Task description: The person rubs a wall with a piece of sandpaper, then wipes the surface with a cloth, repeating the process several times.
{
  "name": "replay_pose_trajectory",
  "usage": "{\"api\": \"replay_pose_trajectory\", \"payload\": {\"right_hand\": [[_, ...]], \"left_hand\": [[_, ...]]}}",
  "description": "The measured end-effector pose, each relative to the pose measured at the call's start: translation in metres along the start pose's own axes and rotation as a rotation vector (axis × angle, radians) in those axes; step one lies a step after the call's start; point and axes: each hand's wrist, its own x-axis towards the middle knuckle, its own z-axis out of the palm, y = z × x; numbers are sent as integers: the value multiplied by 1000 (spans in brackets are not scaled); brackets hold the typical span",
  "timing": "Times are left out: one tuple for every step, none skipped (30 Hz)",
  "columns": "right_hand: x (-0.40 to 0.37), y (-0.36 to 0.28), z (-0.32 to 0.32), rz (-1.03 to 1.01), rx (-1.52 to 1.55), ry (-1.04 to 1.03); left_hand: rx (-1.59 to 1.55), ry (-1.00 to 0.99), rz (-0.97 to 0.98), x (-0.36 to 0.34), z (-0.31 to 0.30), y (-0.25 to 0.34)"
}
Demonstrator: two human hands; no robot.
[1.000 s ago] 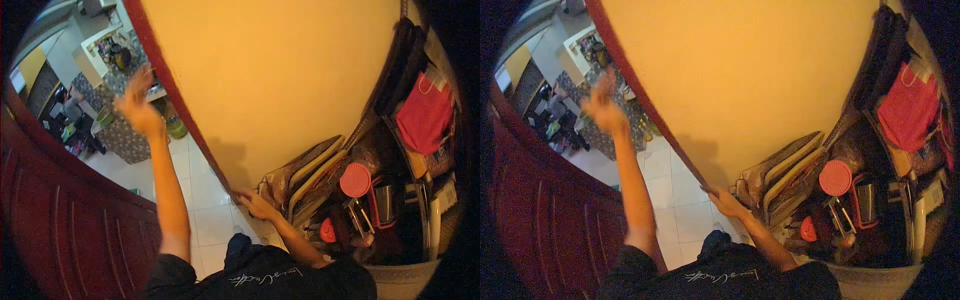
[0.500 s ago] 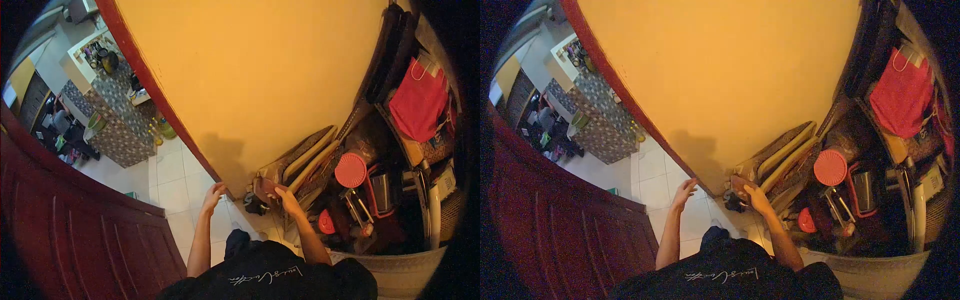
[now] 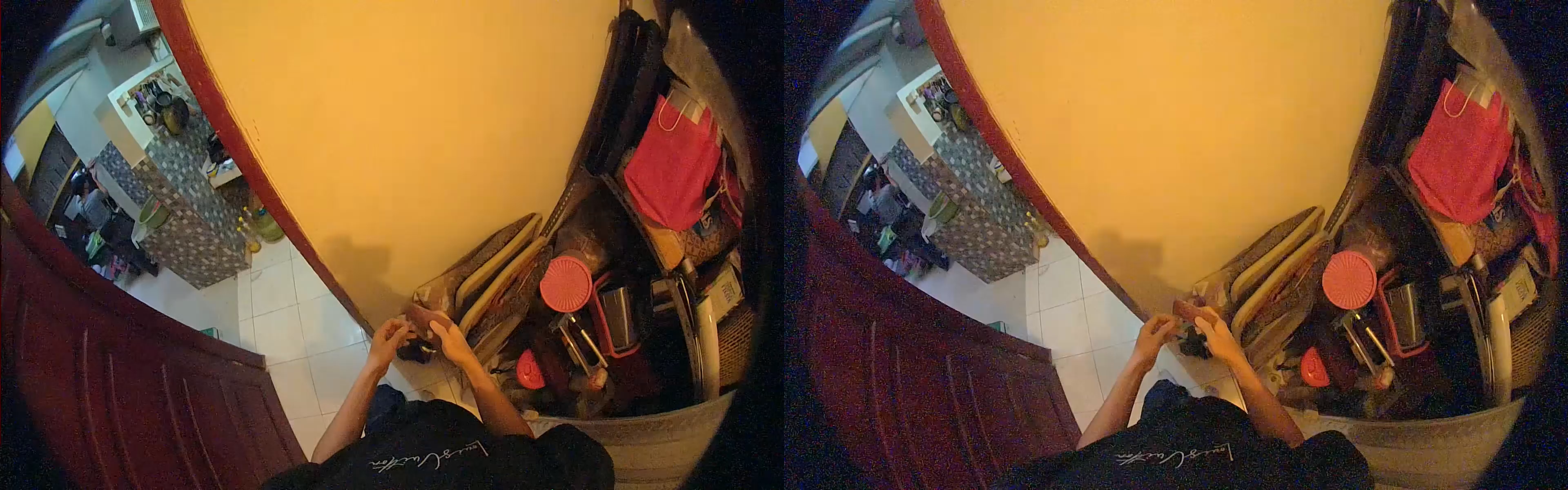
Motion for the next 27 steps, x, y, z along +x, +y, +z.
{"api": "replay_pose_trajectory", "payload": {"right_hand": [[-4, -3, -2, 35, -5, 3], [-8, -5, -3, 59, 24, 1], [-10, -4, -1, 52, 23, 0], [-11, -3, 0, 29, 28, 0], [-13, -1, 1, 7, 32, -1], [-15, 5, 1, 3, 30, -5], [-16, 13, -1, 26, -10, -13], [-15, 21, -1, 50, -49, -21], [-18, 15, 1, 47, -48, -27], [-25, -2, 5, 17, -51, -37], [-27, -12, 9, -13, -54, -46], [-26, -8, 6, -16, -54, -51], [-29, -3, -2, -36, -141, -47], [-29, 2, -7, -55, -229, -42], [-30, -5, -6, -58, -230, -45], [-36, -18, -5, -71, -149, -37], [-38, -26, -5, -81, -68, -29], [-37, -27, -9, -78, -69, -32], [-37, -28, -16, -37, -57, -134], [-36, -28, -21, 4, -44, -235], [-34, -30, -23, 6, -44, -236], [-33, -32, -24, 11, -164, -303], [-32, -32, -24, 16, -283, -369], [-32, -31, -24, 16, -283, -369], [-31, -29, -23, 54, -228, -314], [-30, -27, -21, 91, -172, -258], [-29, -26, -18, 88, -173, -258]], "left_hand": [[-25, 51, -30, 0, 1, -2], [-63, 60, -45, 7, -1, -13], [-61, 59, -38, 6, 2, -15], [-52, 53, -30, 5, 4, -17], [-45, 48, -22, 6, 7, -19], [-23, 23, -6, 5, 9, -18], [-24, 26, -2, 3, 11, -17], [-49, 45, 19, 1, 13, -16], [-72, 64, 40, 0, 14, -16], [-70, 69, 46, 0, 15, -19], [-85, 89, 51, 0, 15, -21], [-100, 109, 54, 0, 15, -24], [-101, 113, 58, 0, 13, -25], [-103, 78, 105, 1, 11, -27], [-103, 43, 152, 1, 9, -27], [-104, 46, 154, -1, 7, -21], [-31, -45, 136, -3, 3, -16], [42, -135, 117, -8, 1, -8], [39, -132, 115, -13, 1, 0], [92, -197, 87, -17, 2, 9], [145, -263, 60, -20, 2, 13], [144, -262, 58, -21, 4, 12], [116, -259, 102, -23, 6, 11], [88, -256, 149, -22, 9, 10], [89, -256, 152, -20, 9, 2], [68, -182, 143, -18, 8, -10], [47, -107, 134, -18, 8, -14]]}}
